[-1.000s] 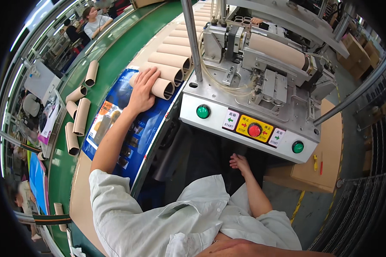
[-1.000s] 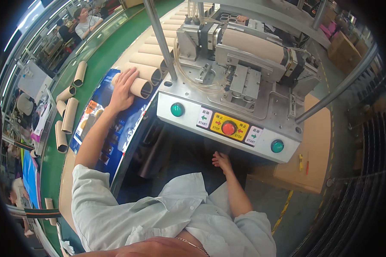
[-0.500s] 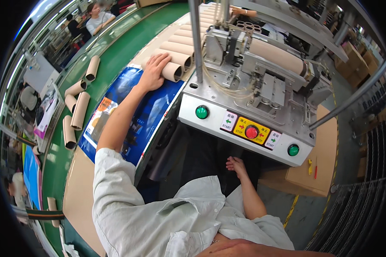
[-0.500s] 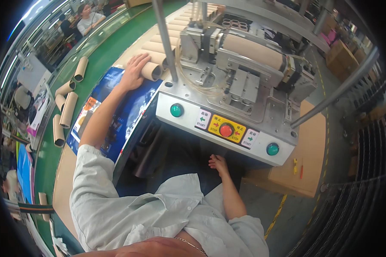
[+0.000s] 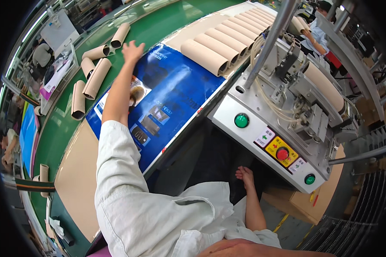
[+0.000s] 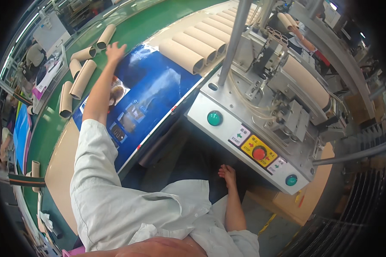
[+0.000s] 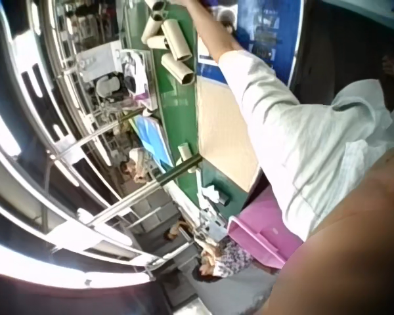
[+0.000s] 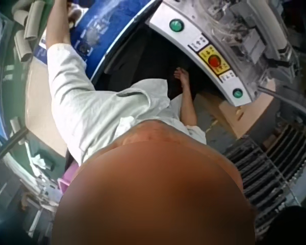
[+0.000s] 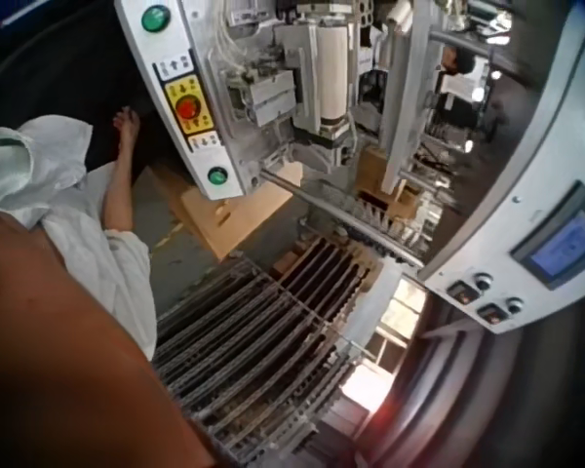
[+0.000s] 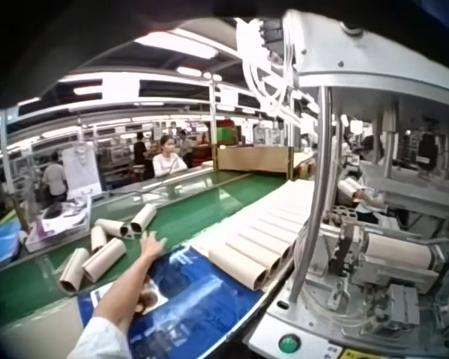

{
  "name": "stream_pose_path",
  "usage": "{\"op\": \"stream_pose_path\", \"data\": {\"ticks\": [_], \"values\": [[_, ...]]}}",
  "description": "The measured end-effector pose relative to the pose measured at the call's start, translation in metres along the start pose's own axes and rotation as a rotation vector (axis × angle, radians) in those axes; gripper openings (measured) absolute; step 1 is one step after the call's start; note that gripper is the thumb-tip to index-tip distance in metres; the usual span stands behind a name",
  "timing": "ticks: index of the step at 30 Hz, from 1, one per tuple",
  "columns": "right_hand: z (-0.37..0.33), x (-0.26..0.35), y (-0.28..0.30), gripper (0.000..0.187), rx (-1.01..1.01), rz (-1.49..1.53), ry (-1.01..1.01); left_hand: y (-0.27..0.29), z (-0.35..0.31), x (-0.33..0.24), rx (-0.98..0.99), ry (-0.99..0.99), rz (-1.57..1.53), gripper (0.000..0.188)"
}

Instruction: Manually feed cardboard tubes into a semi-automated labeling machine and retrieve them once processed.

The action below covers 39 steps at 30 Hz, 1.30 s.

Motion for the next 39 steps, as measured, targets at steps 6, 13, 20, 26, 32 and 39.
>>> {"op": "stream_pose_path", "data": {"ticks": [6, 13, 20, 26, 32, 39], "values": [[0.006, -0.006, 0.000, 0.031, -0.026, -0.091, 0.046, 0.009, 0.093, 0.066, -0.040, 0.025, -0.499, 0.100], [0.012, -0.020, 0.002, 0.028, -0.032, -0.230, 0.046, 0.002, 0.100, 0.062, 0.002, 0.058, -0.790, 0.075], [0.016, -0.022, -0.004, 0.025, 0.034, -0.259, 0.104, 0.032, 0.049, 0.045, -0.053, 0.079, -0.730, 0.049], [0.000, 0.006, -0.017, 0.025, 0.119, -0.223, 0.156, 0.166, -0.020, -0.014, -0.136, -0.088, -0.717, 0.028], [-0.063, 0.103, -0.059, 0.031, 0.272, -0.079, 0.458, 0.296, -0.161, -0.189, 0.318, -0.739, -0.557, 0.005], [-0.181, 0.223, -0.107, 0.054, 0.707, 0.251, 0.747, 0.309, -0.308, -0.309, 1.079, -1.076, -0.999, 0.031]]}}
Point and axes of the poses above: each hand's wrist, its own z-axis towards the middle knuckle, its own y-axis out of the back of the hand, x = y × z, the point moved 7 cm from there along z, towards the middle knuckle, and after that the axes turned 1 degree about y, right-handed, at the moved point
